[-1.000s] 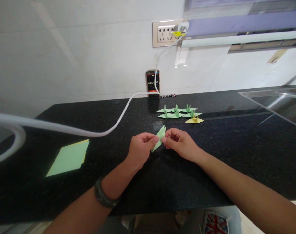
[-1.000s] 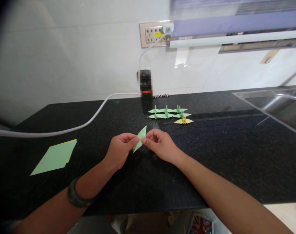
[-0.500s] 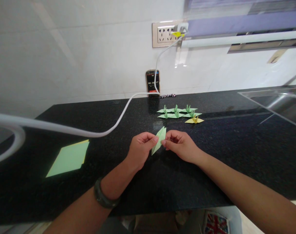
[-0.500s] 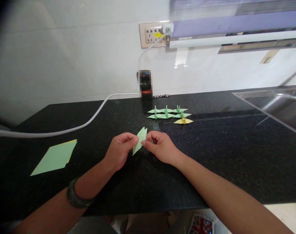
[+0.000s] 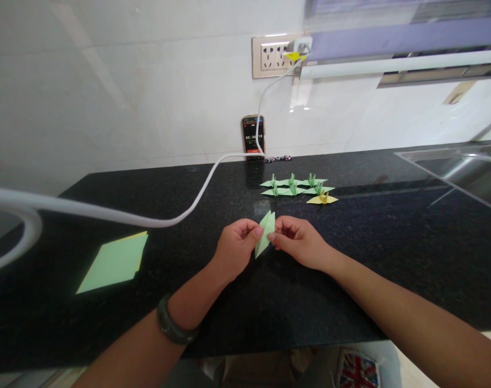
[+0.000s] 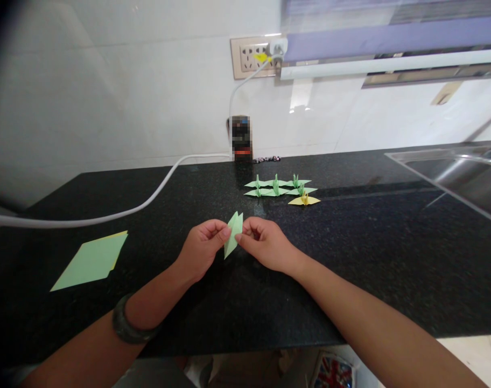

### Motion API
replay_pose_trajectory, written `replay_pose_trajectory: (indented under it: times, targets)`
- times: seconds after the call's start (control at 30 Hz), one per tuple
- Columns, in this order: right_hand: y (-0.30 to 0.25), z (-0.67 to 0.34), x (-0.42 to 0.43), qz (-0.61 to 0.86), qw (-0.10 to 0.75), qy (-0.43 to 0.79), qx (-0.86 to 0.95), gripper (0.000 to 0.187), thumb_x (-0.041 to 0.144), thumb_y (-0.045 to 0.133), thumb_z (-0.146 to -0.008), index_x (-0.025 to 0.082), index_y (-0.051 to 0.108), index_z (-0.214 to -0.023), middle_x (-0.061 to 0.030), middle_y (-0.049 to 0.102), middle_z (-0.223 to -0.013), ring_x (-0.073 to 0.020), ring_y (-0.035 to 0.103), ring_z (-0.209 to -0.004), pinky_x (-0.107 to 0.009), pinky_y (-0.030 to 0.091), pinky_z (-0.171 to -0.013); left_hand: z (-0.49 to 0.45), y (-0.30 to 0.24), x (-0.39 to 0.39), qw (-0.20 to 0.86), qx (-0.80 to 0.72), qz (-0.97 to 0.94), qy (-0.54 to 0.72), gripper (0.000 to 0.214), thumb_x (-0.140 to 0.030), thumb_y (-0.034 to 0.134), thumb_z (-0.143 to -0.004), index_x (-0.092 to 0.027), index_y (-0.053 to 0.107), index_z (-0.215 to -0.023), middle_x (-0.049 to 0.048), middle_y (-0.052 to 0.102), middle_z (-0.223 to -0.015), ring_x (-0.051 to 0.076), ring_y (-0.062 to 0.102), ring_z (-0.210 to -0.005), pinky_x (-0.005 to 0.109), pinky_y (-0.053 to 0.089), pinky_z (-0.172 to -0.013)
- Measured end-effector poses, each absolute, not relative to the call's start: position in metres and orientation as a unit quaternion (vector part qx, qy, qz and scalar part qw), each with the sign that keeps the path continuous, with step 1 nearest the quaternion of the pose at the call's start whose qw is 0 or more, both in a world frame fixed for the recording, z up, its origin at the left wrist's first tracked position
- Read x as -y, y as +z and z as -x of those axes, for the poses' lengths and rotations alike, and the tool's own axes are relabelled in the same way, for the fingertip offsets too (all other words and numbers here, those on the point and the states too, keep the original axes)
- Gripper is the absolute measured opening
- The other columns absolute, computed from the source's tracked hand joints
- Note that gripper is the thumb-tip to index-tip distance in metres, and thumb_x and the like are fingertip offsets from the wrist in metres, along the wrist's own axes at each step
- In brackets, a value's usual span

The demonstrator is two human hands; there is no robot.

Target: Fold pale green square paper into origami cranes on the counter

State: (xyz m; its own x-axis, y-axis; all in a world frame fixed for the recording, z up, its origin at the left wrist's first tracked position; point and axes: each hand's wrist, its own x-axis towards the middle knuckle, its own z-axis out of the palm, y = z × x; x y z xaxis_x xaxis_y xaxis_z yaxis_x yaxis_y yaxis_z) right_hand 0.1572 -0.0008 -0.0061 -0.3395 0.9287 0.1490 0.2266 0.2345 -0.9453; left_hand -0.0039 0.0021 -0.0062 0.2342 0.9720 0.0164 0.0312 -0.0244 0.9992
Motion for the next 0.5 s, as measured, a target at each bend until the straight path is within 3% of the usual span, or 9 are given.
replay_pose_trajectory:
  times: [0.17,0.5]
  targets:
    - [-0.0047,-0.1555,0.0034,0.401,0.371,0.479,0.687,0.02,0.033,0.055,-0.073,0.015,0.048,-0.067,0.004,0.045,-0.055,-0.0068,0.039,-0.048,-0.02,0.032,-0.045,0.0043,-0.0052,-0.002,0.521,-0.442,-0.574,0.452,0.021,-0.035,0.055,-0.071,-0.014,0.055,-0.068,-0.0023,0.052,-0.058,0.007,0.045,-0.052,0.019,0.036,-0.05]
    - [-0.0057,-0.1594,0.0015,0.453,0.405,0.375,0.7,0.021,0.031,0.049,-0.077,0.016,0.047,-0.063,0.003,0.044,-0.055,-0.008,0.039,-0.05,-0.021,0.032,-0.047,0.0003,-0.0068,-0.002,0.581,-0.424,-0.528,0.451,0.02,-0.031,0.064,-0.063,-0.015,0.063,-0.073,0.0014,0.064,-0.067,0.011,0.056,-0.06,0.024,0.044,-0.061]
